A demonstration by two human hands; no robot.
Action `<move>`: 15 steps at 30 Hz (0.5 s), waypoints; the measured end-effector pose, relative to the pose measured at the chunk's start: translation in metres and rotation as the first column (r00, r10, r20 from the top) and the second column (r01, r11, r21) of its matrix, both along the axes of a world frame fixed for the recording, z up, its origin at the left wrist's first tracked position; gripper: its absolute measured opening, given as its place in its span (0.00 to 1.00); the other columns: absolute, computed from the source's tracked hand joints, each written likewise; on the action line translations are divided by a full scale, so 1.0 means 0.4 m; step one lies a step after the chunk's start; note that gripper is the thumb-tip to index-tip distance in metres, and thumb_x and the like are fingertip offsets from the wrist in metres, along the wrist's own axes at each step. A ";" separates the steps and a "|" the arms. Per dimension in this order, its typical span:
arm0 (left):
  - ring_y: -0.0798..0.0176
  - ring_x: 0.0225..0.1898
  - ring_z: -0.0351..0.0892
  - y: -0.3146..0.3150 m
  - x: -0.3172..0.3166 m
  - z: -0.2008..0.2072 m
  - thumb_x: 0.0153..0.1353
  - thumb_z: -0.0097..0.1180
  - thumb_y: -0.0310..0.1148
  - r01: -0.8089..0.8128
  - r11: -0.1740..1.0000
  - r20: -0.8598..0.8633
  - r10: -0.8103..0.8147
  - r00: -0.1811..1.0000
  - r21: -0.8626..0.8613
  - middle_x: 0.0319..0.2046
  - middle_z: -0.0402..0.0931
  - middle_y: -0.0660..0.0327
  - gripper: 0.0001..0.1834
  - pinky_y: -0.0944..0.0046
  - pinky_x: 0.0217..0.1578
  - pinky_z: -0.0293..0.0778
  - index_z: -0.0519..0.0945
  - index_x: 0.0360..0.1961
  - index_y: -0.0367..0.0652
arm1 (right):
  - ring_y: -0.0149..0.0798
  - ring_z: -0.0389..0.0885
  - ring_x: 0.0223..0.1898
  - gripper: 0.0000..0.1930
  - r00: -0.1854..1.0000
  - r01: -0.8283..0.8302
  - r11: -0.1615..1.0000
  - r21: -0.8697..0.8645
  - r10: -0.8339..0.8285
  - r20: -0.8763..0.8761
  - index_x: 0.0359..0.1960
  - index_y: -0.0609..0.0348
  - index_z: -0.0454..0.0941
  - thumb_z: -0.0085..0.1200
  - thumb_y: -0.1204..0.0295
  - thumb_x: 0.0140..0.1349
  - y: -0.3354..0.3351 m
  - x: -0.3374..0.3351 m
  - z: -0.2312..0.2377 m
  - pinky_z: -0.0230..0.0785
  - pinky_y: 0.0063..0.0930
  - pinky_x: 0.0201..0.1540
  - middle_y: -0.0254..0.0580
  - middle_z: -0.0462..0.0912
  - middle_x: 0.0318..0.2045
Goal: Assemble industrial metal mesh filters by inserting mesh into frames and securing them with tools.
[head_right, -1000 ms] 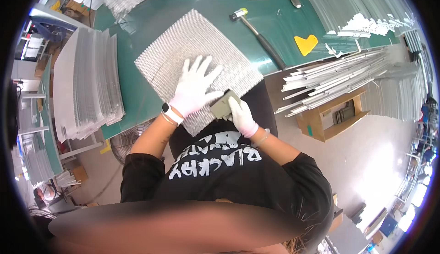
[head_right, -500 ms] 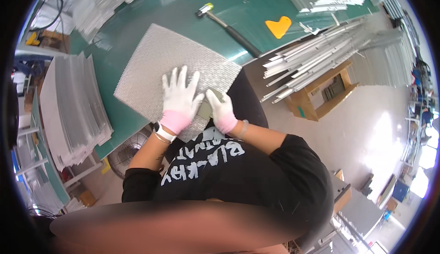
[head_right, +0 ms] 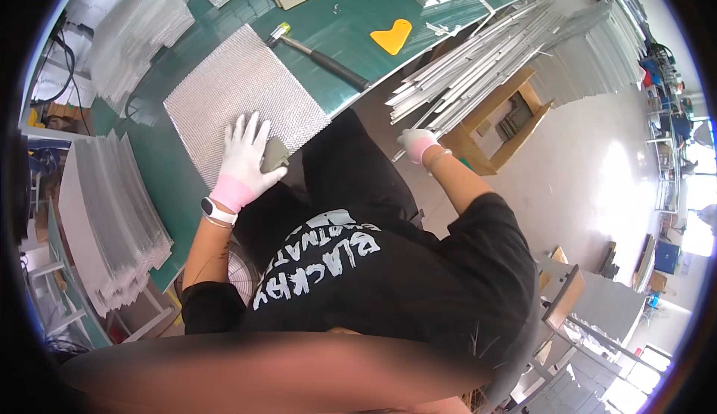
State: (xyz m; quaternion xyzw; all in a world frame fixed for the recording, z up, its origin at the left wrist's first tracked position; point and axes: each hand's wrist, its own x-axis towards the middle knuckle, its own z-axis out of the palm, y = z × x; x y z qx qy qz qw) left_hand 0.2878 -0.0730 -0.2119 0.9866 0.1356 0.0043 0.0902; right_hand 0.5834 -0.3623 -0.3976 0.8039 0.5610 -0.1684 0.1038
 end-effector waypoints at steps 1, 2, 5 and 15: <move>0.35 0.72 0.47 0.002 -0.003 -0.004 0.47 0.68 0.49 0.005 1.000 0.006 -0.005 1.000 0.001 0.69 0.55 0.42 0.48 0.38 0.71 0.40 0.63 0.67 0.39 | 0.48 0.83 0.48 0.16 0.998 -0.056 0.986 -0.159 0.061 0.022 0.47 0.50 0.82 0.57 0.75 0.55 0.016 -0.012 0.006 0.77 0.39 0.48 0.41 0.83 0.45; 0.35 0.72 0.47 0.006 -0.010 -0.007 0.47 0.68 0.48 0.003 1.000 0.009 -0.003 1.000 -0.009 0.69 0.55 0.42 0.48 0.38 0.71 0.40 0.63 0.67 0.39 | 0.48 0.83 0.48 0.18 0.991 -0.109 0.943 -0.314 0.127 0.035 0.49 0.50 0.80 0.57 0.77 0.54 0.029 -0.018 0.016 0.78 0.39 0.47 0.42 0.83 0.44; 0.35 0.71 0.49 0.020 -0.026 -0.015 0.47 0.69 0.46 -0.001 0.999 0.042 0.002 0.999 -0.035 0.68 0.56 0.43 0.47 0.38 0.71 0.41 0.64 0.67 0.40 | 0.48 0.84 0.47 0.16 0.980 -0.183 0.944 -0.274 0.197 0.025 0.47 0.53 0.80 0.57 0.76 0.56 0.040 -0.031 0.059 0.78 0.39 0.45 0.42 0.83 0.43; 0.40 0.71 0.51 0.057 0.015 0.027 0.43 0.72 0.49 -0.040 0.993 0.091 0.030 0.995 0.108 0.68 0.60 0.48 0.51 0.37 0.70 0.41 0.64 0.67 0.42 | 0.45 0.80 0.25 0.06 0.783 -0.343 0.571 0.746 0.613 -0.109 0.35 0.55 0.78 0.55 0.72 0.55 0.096 -0.231 0.494 0.72 0.39 0.26 0.40 0.79 0.23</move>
